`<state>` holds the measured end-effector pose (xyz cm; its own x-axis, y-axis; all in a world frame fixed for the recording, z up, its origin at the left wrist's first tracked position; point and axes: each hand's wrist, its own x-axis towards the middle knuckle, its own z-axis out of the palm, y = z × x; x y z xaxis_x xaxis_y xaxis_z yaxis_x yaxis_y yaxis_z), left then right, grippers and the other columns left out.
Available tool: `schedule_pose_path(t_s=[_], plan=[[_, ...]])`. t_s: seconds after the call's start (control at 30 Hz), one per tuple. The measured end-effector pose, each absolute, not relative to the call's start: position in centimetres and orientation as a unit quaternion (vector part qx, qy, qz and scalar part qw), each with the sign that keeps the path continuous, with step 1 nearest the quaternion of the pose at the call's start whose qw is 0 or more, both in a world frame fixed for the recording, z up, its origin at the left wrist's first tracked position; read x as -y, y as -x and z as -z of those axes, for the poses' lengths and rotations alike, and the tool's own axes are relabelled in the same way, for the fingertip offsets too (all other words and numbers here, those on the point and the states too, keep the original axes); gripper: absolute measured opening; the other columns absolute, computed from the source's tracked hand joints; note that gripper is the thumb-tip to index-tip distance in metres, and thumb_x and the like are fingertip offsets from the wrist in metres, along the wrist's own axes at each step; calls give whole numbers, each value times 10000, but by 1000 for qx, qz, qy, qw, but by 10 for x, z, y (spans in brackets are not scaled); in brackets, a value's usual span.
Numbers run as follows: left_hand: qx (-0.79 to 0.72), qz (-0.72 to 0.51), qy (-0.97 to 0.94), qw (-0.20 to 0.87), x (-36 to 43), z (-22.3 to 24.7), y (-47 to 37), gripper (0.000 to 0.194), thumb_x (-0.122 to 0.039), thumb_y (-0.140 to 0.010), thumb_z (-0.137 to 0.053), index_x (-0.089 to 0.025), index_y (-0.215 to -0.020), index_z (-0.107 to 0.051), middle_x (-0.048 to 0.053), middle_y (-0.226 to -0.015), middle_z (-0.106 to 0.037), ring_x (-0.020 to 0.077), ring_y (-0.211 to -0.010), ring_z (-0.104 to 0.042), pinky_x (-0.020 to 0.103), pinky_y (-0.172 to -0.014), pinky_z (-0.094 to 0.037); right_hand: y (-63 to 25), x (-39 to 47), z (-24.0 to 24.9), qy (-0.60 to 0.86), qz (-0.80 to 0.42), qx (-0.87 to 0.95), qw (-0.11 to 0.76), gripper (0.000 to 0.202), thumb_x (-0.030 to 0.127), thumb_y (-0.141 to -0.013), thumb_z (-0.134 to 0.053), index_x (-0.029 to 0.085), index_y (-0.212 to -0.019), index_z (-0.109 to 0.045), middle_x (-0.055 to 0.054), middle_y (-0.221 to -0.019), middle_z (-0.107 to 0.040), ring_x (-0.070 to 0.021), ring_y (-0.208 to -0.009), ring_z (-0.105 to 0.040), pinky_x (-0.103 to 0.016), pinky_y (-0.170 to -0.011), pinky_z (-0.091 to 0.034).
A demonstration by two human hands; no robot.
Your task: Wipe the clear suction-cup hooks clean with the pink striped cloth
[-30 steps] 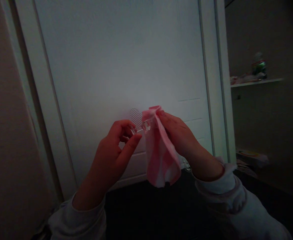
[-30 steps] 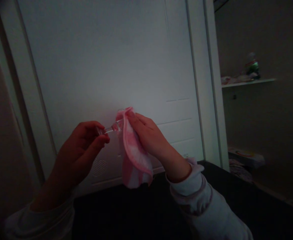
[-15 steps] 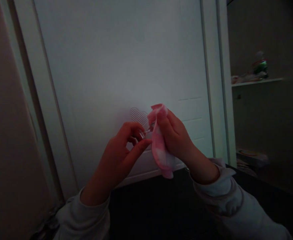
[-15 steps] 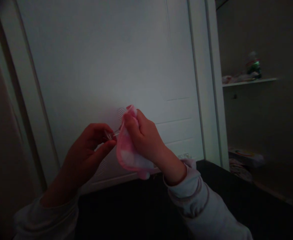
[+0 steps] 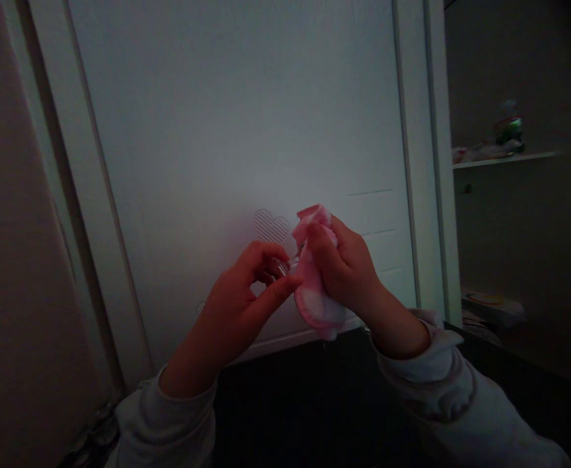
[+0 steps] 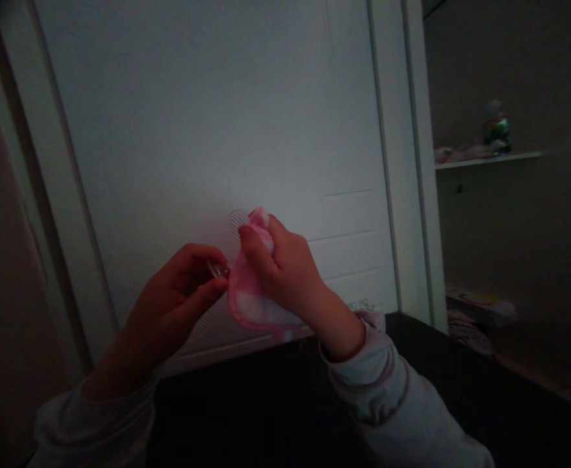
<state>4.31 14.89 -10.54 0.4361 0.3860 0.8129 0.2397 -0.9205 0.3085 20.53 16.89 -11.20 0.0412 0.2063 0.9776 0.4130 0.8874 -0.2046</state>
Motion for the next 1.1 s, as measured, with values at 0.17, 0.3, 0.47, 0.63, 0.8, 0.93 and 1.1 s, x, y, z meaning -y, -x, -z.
schedule_pose_path(t_s=[0.17,0.3,0.47,0.63,0.8,0.93,1.1], plan=[[-161,-487,-854,84,-145,106,-49,127,-284,-835,-608,-212,-902,-529,-36,-749,-565,112,-669,-547,220,-606,-433,-205,-169,112,196,58,678,706,427,462,-959,-286,215,-777,-584,-10,-665,-583,-161,-621,-538,-293,-593,-392],[-158,-484,-857,80,-142,108,-51,136,-264,-841,-606,-220,-944,-529,-36,-771,-579,110,-688,-556,216,-618,-436,-203,-171,113,184,14,664,725,467,515,-940,-294,216,-724,-579,-7,-635,-556,-162,-607,-518,-298,-586,-397],[-153,-464,-870,73,-136,107,-52,94,-231,-861,-574,-229,-949,-541,-38,-762,-584,113,-691,-558,207,-610,-436,-200,-168,113,140,-73,642,750,421,472,-934,-351,226,-656,-550,5,-617,-536,-149,-572,-501,-289,-563,-410],[-140,-473,-866,81,-136,107,-55,186,-224,-853,-584,-232,-1030,-527,-20,-823,-600,122,-729,-572,221,-659,-451,-200,-163,110,123,-122,630,757,409,438,-923,-368,244,-610,-544,7,-570,-512,-159,-568,-517,-307,-581,-437],[-146,-479,-860,96,-142,106,-51,215,-257,-848,-595,-220,-1048,-526,-9,-837,-611,124,-747,-587,223,-652,-454,-200,-165,110,152,-175,600,765,439,526,-897,-356,230,-703,-616,-22,-621,-581,-177,-577,-536,-328,-571,-453],[-158,-513,-840,86,-148,104,-45,196,-279,-818,-635,-218,-985,-552,-3,-854,-618,127,-757,-591,228,-652,-459,-199,-165,109,112,-185,599,771,385,474,-903,-401,208,-790,-655,-24,-678,-627,-171,-617,-579,-316,-605,-469],[-177,-551,-811,87,-152,102,-38,205,-258,-784,-662,-212,-969,-586,-7,-814,-608,129,-736,-582,248,-690,-464,-200,-166,110,82,-204,635,740,380,460,-908,-421,223,-746,-670,-15,-696,-642,-178,-680,-616,-317,-656,-478]])
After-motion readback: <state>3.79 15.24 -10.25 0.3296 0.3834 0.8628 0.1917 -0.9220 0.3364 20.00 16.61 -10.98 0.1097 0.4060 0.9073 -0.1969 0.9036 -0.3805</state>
